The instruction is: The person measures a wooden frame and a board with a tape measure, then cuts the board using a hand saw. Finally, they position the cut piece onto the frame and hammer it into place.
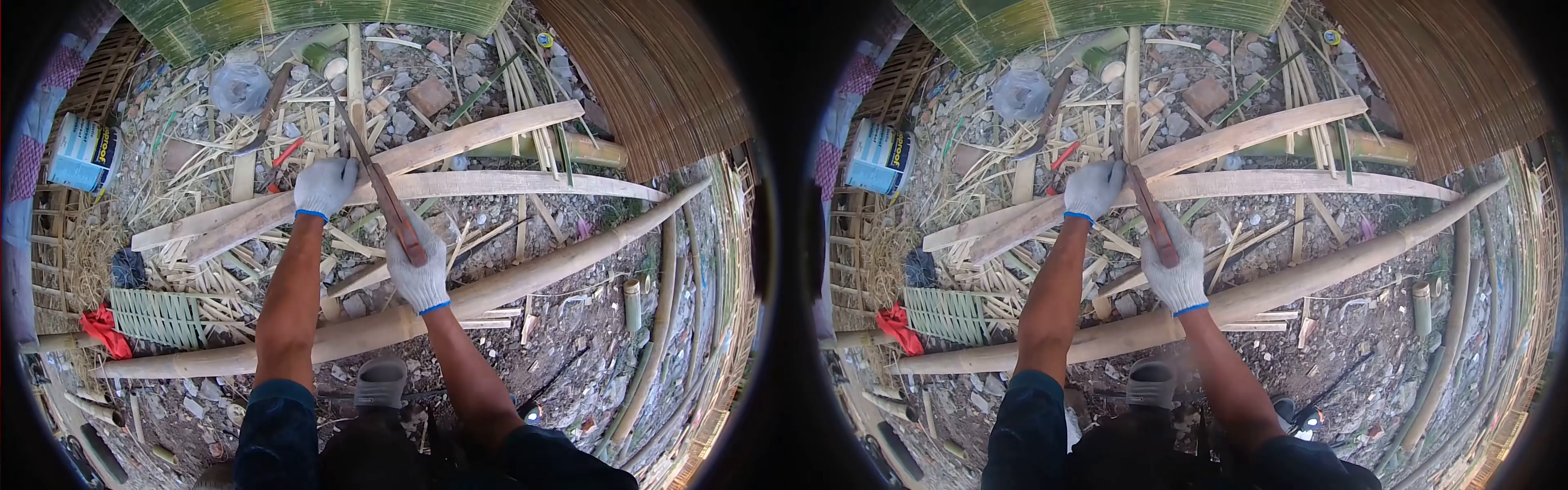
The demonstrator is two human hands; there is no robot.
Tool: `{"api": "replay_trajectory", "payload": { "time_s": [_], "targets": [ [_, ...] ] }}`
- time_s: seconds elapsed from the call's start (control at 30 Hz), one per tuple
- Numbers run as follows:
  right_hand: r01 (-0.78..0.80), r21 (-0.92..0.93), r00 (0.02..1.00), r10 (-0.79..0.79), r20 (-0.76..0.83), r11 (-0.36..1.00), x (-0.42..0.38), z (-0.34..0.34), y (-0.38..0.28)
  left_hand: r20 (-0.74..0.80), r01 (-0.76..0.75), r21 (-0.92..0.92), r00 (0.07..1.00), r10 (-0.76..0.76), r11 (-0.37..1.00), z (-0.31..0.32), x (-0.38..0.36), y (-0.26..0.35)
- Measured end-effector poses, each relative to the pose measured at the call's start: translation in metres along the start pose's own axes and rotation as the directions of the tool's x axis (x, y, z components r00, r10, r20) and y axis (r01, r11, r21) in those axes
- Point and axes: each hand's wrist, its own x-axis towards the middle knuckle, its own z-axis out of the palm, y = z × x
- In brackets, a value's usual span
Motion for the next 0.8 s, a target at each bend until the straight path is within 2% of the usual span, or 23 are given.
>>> {"api": "replay_trajectory", "payload": {
  "time_s": [0.07, 0.17, 0.23, 0.27, 0.37, 0.47, 0.57, 0.67, 0.77, 0.8],
  "targets": [
    [0.135, -0.020, 0.984, -0.137, -0.111, 0.991, 0.003, 0.013, 0.016, 0.004, 0.004, 0.007, 1.000, -0.004, 1.000, -0.004, 0.002, -0.001],
    [0.094, 0.166, 0.984, -0.067, -0.162, 0.982, -0.065, -0.006, 0.029, 0.001, 0.001, 0.025, 1.000, -0.001, 1.000, -0.009, 0.002, 0.005],
    [0.062, 0.229, 0.986, -0.025, -0.163, 0.971, -0.072, -0.004, 0.034, -0.019, -0.003, 0.026, 1.000, 0.003, 1.000, -0.010, -0.004, 0.005],
    [0.046, 0.214, 0.989, -0.015, -0.147, 0.976, -0.069, -0.002, 0.037, -0.038, -0.056, 0.012, 0.998, 0.057, 0.998, -0.006, -0.002, 0.002],
    [0.033, 0.059, 0.998, -0.030, -0.061, 0.998, -0.013, 0.006, 0.016, -0.054, -0.019, 0.016, 0.998, 0.020, 1.000, 0.001, 0.000, -0.001],
    [0.135, 0.097, 0.983, -0.122, -0.134, 0.986, 0.008, 0.019, 0.020, -0.053, -0.082, 0.026, 0.995, 0.083, 0.996, -0.001, 0.000, -0.003],
    [0.155, 0.100, 0.977, -0.138, -0.160, 0.983, 0.007, 0.022, 0.029, -0.140, -0.096, 0.135, 0.983, 0.115, 0.986, 0.010, -0.003, 0.002],
    [0.131, 0.102, 0.984, -0.117, -0.138, 0.986, 0.005, 0.020, 0.028, -0.233, 0.023, 0.129, 0.973, 0.008, 0.991, 0.020, -0.008, 0.013],
    [0.125, 0.045, 0.987, -0.119, -0.108, 0.991, -0.020, 0.000, 0.016, -0.184, 0.030, 0.116, 0.983, -0.009, 0.993, 0.023, -0.003, 0.011],
    [0.088, 0.092, 0.992, -0.078, -0.103, 0.992, -0.046, -0.006, 0.030, -0.193, 0.032, 0.119, 0.981, -0.008, 0.992, 0.022, -0.001, 0.011]
  ]
}}
